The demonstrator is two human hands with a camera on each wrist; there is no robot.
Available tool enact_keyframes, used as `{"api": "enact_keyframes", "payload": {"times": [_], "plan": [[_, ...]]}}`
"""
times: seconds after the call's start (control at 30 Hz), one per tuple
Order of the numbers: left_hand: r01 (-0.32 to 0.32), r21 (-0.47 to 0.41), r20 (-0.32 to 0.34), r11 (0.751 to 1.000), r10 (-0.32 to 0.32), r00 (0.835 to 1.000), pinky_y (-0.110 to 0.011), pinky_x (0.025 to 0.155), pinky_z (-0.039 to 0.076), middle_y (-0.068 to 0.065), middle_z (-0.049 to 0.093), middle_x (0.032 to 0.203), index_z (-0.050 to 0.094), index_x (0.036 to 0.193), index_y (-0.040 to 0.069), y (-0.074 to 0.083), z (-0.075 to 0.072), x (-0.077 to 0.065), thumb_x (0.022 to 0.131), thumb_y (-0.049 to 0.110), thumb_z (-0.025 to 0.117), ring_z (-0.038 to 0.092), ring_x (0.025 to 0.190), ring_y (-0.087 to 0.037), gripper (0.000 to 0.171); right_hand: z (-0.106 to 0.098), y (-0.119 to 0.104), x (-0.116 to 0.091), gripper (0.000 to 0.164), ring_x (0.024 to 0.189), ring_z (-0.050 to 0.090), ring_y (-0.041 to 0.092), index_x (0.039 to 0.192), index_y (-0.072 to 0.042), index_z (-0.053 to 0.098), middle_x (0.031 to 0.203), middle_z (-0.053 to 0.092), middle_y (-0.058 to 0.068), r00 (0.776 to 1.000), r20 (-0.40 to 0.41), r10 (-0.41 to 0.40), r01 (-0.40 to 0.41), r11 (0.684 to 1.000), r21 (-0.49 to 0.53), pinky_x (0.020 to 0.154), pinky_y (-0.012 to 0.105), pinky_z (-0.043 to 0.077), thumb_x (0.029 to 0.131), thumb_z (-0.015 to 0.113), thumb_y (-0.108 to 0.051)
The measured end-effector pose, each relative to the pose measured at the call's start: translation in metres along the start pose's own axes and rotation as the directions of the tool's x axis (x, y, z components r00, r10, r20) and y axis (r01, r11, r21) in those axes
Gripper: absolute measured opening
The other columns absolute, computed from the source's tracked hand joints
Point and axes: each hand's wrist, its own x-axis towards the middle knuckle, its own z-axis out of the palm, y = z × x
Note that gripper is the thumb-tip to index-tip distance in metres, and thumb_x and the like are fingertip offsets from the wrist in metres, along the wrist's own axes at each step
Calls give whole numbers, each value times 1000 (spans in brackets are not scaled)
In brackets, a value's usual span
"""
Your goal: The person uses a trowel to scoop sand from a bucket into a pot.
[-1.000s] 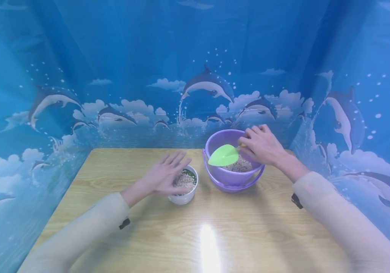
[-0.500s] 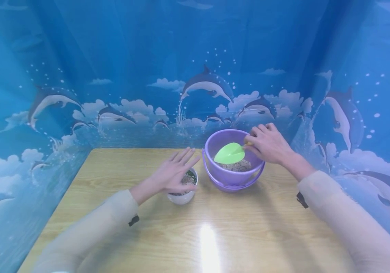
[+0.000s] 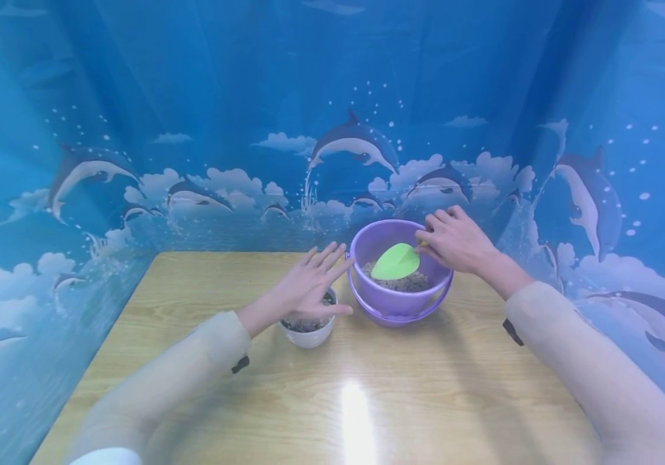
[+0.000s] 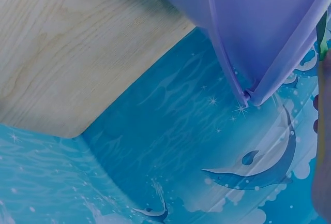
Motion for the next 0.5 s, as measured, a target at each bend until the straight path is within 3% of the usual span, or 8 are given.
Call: {"api": "enact_keyframes", "payload": {"times": [0.5], "plan": [[-3,24,10,1000,2,1000,-57,137,10,-12,5,180,11,172,19,4,-3,24,93,88,38,6,168,-33,109,0,4,12,28,79,50,27,93,-17,62,83,57,7,987,141,-70,92,984,-150,80,46,47,97,75,-42]]}}
